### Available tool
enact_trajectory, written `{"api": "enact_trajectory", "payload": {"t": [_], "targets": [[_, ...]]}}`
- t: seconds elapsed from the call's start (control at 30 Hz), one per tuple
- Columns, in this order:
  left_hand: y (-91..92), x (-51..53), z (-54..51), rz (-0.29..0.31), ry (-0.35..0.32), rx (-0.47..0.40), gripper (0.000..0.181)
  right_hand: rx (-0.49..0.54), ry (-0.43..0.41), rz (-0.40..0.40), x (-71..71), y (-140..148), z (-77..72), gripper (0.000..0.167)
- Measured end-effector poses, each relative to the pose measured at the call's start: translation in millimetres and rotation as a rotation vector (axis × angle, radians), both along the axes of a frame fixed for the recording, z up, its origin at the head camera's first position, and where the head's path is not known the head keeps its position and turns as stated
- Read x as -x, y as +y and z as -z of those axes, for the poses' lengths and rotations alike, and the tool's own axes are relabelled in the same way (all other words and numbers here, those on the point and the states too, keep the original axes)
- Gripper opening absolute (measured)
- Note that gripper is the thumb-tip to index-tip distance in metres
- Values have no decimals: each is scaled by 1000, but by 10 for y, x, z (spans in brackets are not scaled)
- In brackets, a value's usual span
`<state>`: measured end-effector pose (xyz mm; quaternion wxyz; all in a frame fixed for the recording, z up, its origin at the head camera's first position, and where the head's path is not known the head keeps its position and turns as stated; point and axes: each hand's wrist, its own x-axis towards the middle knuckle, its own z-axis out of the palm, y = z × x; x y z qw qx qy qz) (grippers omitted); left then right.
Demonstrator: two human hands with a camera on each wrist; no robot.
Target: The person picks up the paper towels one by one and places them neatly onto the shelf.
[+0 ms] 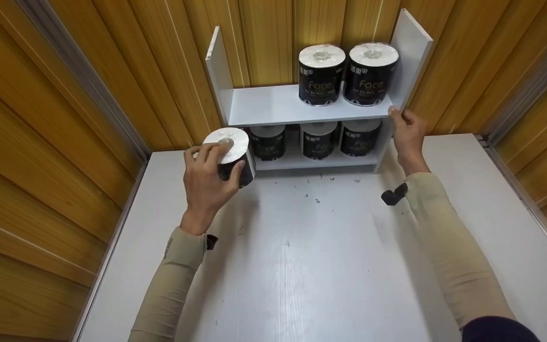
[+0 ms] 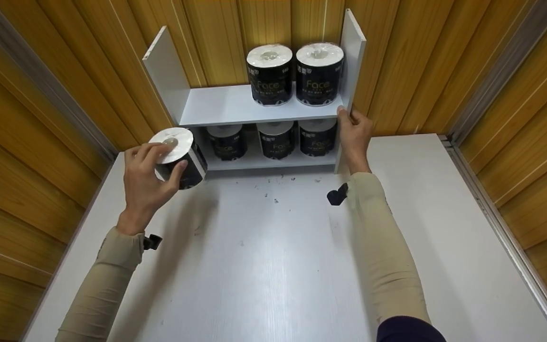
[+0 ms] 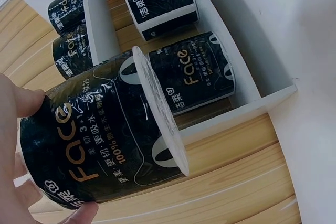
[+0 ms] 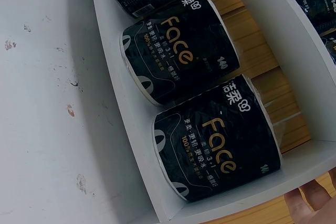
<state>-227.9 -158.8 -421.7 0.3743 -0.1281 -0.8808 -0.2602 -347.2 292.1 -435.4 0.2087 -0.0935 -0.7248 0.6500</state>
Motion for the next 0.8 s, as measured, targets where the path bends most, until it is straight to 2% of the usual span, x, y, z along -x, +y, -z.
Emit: {"api": "enact_trajectory", "payload": {"t": [0.17, 0.37, 0.6, 0.8], "targets": [[37, 7, -43, 7, -1, 4, 42, -7, -1, -4, -5, -8, 4, 30], [76, 16, -92, 8, -8, 8, 43, -3, 6, -2, -23, -5, 9, 32], [126, 27, -141, 19, 4, 7, 43, 50, 27, -14, -16, -2, -6, 21], [176, 46, -192, 18, 6, 7, 42, 6, 6, -5, -19, -15, -3, 27]]}}
